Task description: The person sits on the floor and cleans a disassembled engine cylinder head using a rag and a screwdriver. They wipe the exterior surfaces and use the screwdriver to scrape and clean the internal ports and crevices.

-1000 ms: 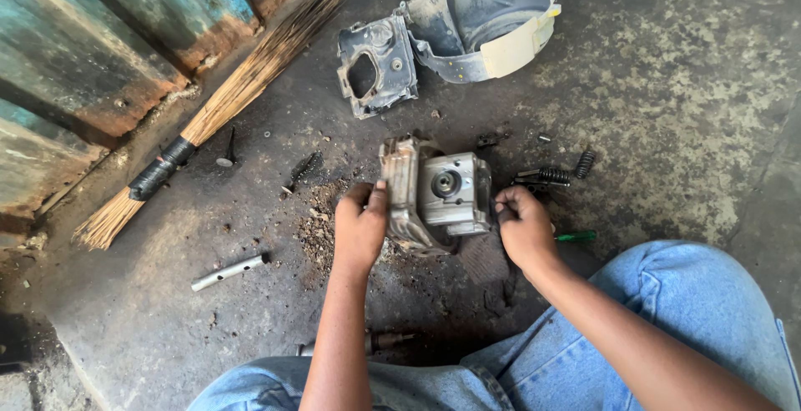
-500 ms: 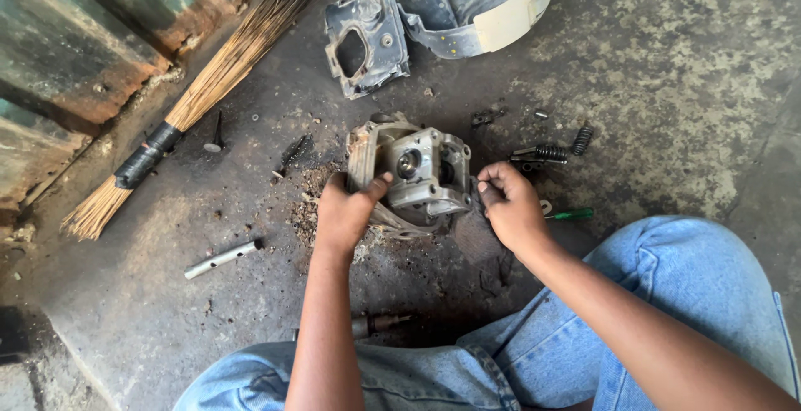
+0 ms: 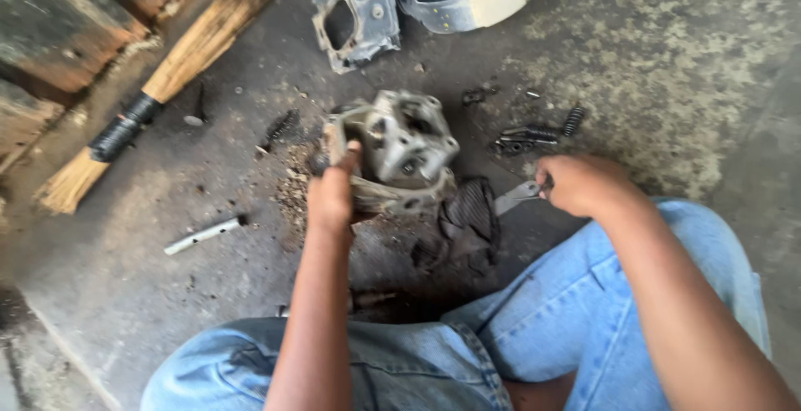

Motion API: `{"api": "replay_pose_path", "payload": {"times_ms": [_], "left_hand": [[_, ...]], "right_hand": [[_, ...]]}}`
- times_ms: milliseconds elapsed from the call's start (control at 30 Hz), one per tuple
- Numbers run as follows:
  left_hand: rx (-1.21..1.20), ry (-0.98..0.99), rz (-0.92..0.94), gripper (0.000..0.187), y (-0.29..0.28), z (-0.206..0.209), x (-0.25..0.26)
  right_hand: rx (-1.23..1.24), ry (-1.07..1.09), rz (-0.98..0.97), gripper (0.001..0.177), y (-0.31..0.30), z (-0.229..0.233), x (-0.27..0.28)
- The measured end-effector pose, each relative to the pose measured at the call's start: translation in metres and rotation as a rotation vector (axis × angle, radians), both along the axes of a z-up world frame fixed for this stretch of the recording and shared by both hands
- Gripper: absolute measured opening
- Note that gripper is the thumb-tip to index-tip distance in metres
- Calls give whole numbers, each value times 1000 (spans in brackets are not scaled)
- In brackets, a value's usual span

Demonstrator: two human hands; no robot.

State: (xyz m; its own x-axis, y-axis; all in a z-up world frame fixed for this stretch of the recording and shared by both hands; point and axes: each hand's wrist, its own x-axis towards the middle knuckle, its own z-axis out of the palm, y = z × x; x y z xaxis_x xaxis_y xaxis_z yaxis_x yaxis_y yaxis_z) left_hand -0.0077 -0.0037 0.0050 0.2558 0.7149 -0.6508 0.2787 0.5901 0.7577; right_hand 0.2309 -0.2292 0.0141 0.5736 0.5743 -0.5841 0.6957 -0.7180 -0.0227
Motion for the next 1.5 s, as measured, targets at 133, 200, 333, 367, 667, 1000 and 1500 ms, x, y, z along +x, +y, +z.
{"api": "replay_pose_path", "payload": {"times_ms": [133, 200, 333, 367, 667, 1000, 1500], "left_hand": [[-137, -174, 39, 64, -3, 7, 1], [-148, -166, 3, 60, -9, 10, 1], [-226, -207, 91, 56, -24, 12, 1], [-260, -224, 142, 55, -31, 11, 2], [-360, -505, 266, 58, -54, -18, 9], [-413, -525, 325, 56, -82, -24, 22], [-309, -346, 252, 48, -89, -10, 22]], "right_hand": [[13, -39, 41, 48, -1, -32, 8], [-10, -55, 30, 58, 1, -43, 8], [-232, -142, -71, 59, 12, -58, 14], [-298, -180, -90, 55, 13, -62, 14], [294, -131, -51, 27, 11, -1, -23], [860, 68, 58, 22, 30, 57, -85], [823, 244, 136, 17, 29, 48, -78]]}}
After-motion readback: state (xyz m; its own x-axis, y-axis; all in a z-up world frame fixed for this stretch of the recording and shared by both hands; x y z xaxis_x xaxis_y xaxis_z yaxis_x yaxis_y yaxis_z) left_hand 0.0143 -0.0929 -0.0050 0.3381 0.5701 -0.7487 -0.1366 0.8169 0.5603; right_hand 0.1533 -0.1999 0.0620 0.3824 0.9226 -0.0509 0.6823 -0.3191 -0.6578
